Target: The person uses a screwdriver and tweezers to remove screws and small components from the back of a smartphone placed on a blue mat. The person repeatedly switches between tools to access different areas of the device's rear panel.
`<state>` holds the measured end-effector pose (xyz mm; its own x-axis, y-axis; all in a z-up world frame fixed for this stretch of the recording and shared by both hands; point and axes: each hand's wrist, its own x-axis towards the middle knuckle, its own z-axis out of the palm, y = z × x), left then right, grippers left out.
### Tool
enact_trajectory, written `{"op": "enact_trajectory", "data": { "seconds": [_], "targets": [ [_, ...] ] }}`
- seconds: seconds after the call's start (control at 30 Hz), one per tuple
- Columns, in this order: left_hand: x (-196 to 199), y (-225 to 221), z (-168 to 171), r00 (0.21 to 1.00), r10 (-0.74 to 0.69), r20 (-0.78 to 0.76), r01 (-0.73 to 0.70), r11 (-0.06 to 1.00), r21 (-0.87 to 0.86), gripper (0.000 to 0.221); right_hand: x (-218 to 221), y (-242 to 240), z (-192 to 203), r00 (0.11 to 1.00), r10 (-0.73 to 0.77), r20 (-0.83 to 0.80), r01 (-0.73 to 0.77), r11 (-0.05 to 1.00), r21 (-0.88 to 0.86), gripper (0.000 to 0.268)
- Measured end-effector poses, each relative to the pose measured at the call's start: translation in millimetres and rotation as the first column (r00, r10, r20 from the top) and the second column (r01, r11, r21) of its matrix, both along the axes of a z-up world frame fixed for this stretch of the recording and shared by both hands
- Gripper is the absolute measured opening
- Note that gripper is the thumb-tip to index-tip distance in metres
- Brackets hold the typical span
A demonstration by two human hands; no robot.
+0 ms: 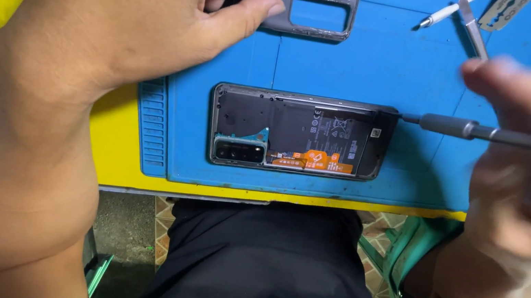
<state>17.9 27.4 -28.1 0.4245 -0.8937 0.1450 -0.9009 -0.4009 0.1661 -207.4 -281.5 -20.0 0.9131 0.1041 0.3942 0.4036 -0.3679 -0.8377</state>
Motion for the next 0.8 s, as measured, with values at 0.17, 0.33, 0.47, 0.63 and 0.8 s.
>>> {"op": "enact_trajectory", "data": {
  "seconds": [0.17, 0.33, 0.47, 0.63, 0.8],
  "targets": [
    [-3, -9, 2, 0.996, -0.035, -0.083, 0.032, 0.999, -0.033, 0.009, -3, -2, 2, 0.989, -0.133, 0.070, 0.143, 0.979, -0.148, 0.015],
    [-22, -39, -5, 0.992, -0.114, -0.047, 0.102, 0.975, -0.199, 0.003, 4, -23, 6, 0.966, 0.196, 0.168, -0.125, 0.926, -0.356, 0.069],
    [-43, -74, 1, 0.971, -0.183, -0.155, 0.156, 0.973, -0.172, 0.014, -10, 6, 15, 0.996, -0.070, -0.047, 0.066, 0.994, -0.092, 0.048],
    [-61, -102, -1, 0.942, -0.260, -0.214, 0.240, 0.964, -0.113, 0.020, -9, 0, 21, 0.999, -0.032, 0.033, 0.040, 0.956, -0.292, 0.030],
    [-68, -115, 1, 0.951, -0.281, -0.132, 0.277, 0.960, -0.053, 0.018, 4, -25, 15, 0.972, 0.165, 0.169, -0.091, 0.921, -0.379, 0.055]
  ]
}}
